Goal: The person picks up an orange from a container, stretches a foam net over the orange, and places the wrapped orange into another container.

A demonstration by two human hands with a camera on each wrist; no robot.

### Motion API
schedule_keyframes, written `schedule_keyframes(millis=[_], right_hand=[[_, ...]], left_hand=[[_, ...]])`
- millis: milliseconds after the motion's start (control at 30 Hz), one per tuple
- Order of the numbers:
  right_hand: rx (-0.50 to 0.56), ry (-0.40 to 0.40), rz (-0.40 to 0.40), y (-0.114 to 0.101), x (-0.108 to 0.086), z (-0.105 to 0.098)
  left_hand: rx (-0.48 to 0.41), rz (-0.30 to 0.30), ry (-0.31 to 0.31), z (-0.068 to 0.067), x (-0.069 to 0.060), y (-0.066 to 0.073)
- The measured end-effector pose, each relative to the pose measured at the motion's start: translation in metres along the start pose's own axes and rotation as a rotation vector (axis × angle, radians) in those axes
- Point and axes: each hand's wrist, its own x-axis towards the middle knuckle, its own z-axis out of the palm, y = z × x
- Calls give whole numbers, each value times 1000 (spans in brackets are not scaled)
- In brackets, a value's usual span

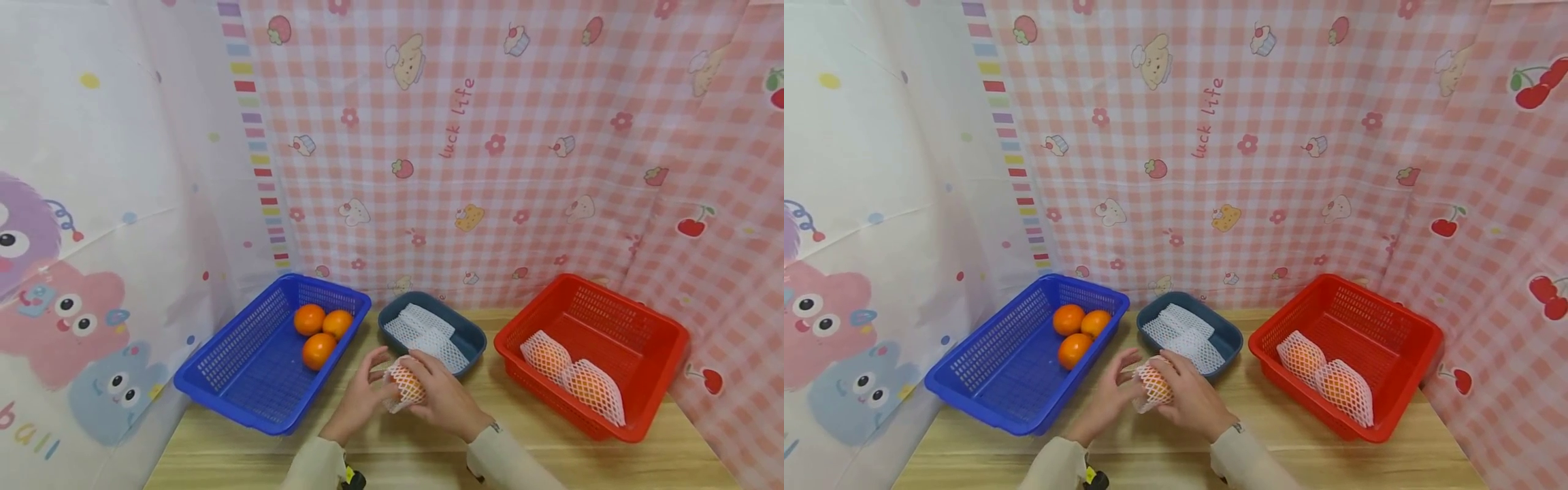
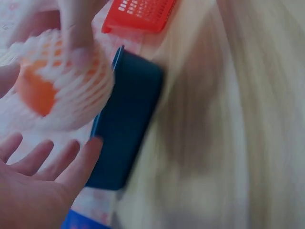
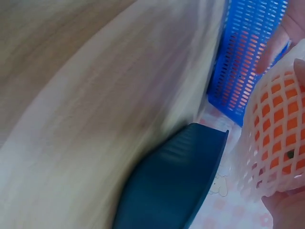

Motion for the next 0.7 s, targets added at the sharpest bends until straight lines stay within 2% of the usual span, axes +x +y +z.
schedule_keyframes(millis=[67,133,200,300,533,700], right_hand=[[8,10,15,1,-2,0],[21,12,35,1,-5,0],[32,10,55,0,-7,-1],[40,5,69,0,-9,-1],[54,-15,126,1,-13,-2],[47,-2,126,2,-16,-4]], left_hand=[[40,37,34,-8,2,6],[40,74,75,-17,6,12],[48,105,125,-27,12,10],[49,120,170,-43,17,13],[108,103,228,-76,19,18],[196,61,221,-88,18,11]])
